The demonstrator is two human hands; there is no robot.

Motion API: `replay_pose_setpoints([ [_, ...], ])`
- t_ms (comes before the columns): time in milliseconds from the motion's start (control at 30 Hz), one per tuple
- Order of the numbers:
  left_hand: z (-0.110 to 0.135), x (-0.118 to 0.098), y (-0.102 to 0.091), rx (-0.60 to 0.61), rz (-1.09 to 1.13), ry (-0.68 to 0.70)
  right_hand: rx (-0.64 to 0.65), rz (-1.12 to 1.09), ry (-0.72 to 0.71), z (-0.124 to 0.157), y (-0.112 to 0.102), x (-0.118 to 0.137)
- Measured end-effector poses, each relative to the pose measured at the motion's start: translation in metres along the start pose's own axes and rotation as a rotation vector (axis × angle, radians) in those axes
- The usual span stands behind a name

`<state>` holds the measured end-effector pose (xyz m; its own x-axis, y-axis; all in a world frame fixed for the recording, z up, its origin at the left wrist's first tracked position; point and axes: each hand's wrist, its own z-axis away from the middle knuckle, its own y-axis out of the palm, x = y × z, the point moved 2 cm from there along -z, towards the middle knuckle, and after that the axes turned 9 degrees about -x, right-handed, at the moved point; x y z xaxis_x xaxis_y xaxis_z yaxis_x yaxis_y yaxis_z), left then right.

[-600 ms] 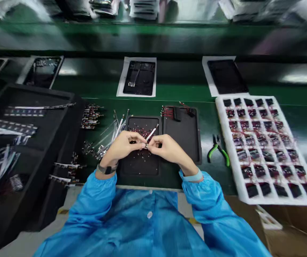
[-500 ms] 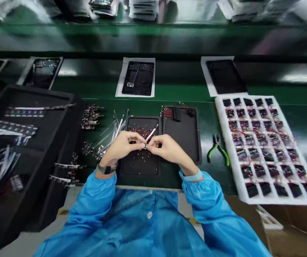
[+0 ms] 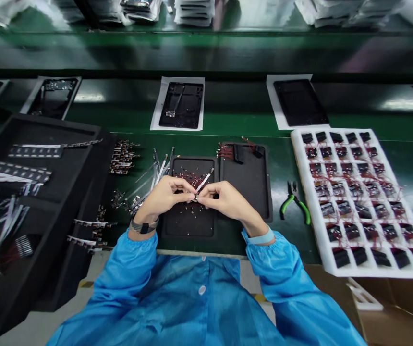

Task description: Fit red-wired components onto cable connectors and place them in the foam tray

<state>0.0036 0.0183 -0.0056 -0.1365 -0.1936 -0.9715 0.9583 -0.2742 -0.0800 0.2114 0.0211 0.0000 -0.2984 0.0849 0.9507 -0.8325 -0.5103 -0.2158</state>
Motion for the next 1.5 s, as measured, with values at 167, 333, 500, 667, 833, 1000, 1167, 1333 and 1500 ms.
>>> replay_pose_setpoints([
  [167,0.0,0.0,-0.001,0.029,0.042,-0.025,0.022,-0.05,0.001,-0.001,-0.001,0.0],
  [333,-0.001,0.003,0.001,0.034,0.038,-0.036,0.029,-0.068,-0.005,-0.001,-0.001,0.0],
  [500,-0.002,0.004,0.002,0.023,0.017,-0.026,0.009,-0.059,-0.012,0.0,-0.001,0.0],
  [667,-0.001,0.0,0.003,0.009,0.011,-0.013,0.014,-0.063,-0.023,0.0,0.001,0.003],
  [833,0.012,-0.029,-0.003,-0.158,-0.046,0.167,-0.179,-0.004,-0.161,0.007,-0.034,0.011],
  [1000,0.029,-0.088,-0.01,-0.418,-0.053,0.367,-0.906,0.162,-0.158,0.008,-0.111,-0.016],
  [1167,0.006,-0.151,0.007,-0.463,-0.177,0.524,-0.956,0.579,-0.161,-0.014,-0.136,-0.051],
  [1333,-0.093,-0.194,0.069,-0.36,-0.286,0.606,-1.068,0.748,-0.201,-0.015,-0.14,-0.066],
  [1500,-0.225,-0.205,0.16,-0.339,-0.108,0.516,-1.011,0.795,-0.149,-0.009,-0.145,-0.075],
])
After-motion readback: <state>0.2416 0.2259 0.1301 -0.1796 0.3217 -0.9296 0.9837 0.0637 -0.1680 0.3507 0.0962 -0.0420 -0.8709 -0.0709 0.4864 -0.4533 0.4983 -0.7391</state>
